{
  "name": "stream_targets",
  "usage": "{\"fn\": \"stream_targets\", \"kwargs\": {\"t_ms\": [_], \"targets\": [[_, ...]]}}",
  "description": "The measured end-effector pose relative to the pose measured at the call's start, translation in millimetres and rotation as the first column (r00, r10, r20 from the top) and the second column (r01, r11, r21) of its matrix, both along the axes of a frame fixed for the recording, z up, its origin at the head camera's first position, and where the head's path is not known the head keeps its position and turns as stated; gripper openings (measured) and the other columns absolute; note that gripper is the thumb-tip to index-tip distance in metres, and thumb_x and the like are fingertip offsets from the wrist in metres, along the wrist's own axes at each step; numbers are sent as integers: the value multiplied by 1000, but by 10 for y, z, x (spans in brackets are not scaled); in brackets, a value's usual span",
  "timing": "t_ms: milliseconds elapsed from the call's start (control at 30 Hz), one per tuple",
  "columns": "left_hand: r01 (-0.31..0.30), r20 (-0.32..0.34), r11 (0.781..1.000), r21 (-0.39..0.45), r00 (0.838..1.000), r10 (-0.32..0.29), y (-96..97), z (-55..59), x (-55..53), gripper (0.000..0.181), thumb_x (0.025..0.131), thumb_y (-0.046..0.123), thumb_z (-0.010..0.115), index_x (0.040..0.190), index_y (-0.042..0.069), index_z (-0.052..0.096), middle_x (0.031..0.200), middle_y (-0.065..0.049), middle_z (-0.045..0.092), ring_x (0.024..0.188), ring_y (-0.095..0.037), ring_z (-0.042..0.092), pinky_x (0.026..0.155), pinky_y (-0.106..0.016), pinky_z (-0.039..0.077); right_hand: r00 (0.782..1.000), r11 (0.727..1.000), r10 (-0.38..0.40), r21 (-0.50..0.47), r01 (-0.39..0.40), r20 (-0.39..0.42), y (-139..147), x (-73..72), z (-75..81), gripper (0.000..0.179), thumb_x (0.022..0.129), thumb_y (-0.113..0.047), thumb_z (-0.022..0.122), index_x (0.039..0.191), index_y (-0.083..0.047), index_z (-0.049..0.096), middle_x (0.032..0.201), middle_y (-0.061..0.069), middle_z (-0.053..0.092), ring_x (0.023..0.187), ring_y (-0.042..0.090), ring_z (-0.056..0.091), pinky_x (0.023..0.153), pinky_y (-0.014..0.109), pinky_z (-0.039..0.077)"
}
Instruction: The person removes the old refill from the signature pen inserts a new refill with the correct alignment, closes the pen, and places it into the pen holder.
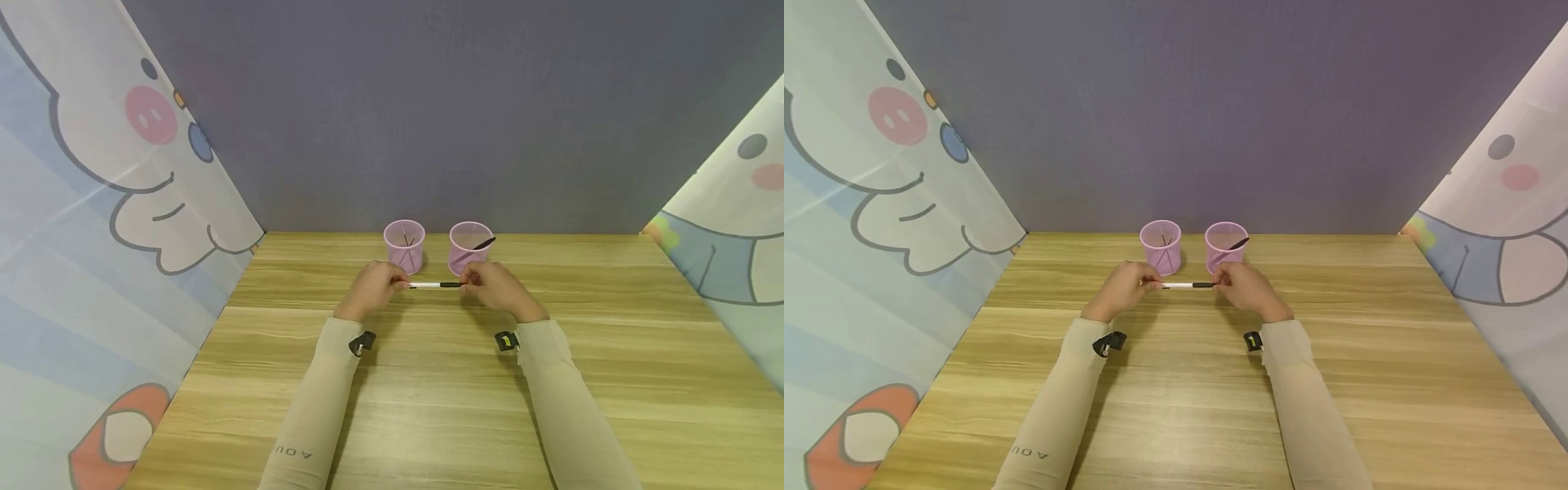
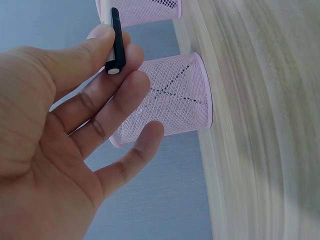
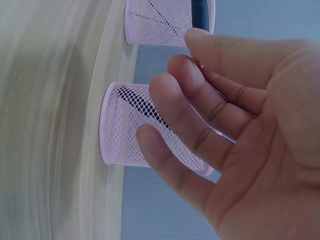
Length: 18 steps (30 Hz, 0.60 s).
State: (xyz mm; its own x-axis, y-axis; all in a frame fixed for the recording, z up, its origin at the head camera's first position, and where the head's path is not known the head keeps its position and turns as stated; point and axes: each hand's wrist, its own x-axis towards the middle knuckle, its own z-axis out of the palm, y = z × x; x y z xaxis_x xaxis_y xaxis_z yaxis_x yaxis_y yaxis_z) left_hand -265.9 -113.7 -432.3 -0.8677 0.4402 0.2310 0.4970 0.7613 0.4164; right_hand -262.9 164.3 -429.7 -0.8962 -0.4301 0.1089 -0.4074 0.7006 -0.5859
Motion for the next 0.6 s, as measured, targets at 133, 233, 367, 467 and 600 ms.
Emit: {"fn": "stream_targets", "kwargs": {"t_ms": [133,233,367,467,600], "targets": [[3,-1,1000,4,1000,-3,-6,1,0,8,92,18,76,91,11,80,87,-1,76,77,-11,65,75,-30,56,1000,1000,-5,-4,5,21,3,9,21,6,92,-11,72,94,-8,68,83,3,69,78,17,62,74,35,49],[3,-5,1000,7,1000,-3,-14,-1,-5,8,92,18,76,92,11,80,86,-1,76,76,-11,64,74,-30,55,1000,1000,9,-1,-9,20,13,10,20,7,95,-14,69,96,-7,70,85,3,71,80,17,63,75,36,51],[-1,-10,1000,7,1000,1,-18,4,-3,8,91,18,77,92,11,80,86,-1,76,75,-11,64,73,-30,55,1000,1000,23,6,-23,18,23,3,12,13,99,-16,63,97,-6,72,86,6,71,80,18,62,73,35,52],[-2,-11,1000,7,1000,2,-15,16,4,8,91,18,77,92,11,80,86,-1,77,75,-11,65,74,-31,56,999,1000,29,3,-29,19,25,2,14,16,100,-15,61,96,-3,71,84,7,70,77,18,60,71,34,50],[-1,-11,1000,5,1000,1,-12,20,2,8,91,18,77,93,12,80,86,0,77,76,-10,65,74,-30,56,999,999,39,-2,-39,13,24,1,11,15,100,-12,61,95,-2,71,82,6,68,76,17,59,70,33,49]]}}
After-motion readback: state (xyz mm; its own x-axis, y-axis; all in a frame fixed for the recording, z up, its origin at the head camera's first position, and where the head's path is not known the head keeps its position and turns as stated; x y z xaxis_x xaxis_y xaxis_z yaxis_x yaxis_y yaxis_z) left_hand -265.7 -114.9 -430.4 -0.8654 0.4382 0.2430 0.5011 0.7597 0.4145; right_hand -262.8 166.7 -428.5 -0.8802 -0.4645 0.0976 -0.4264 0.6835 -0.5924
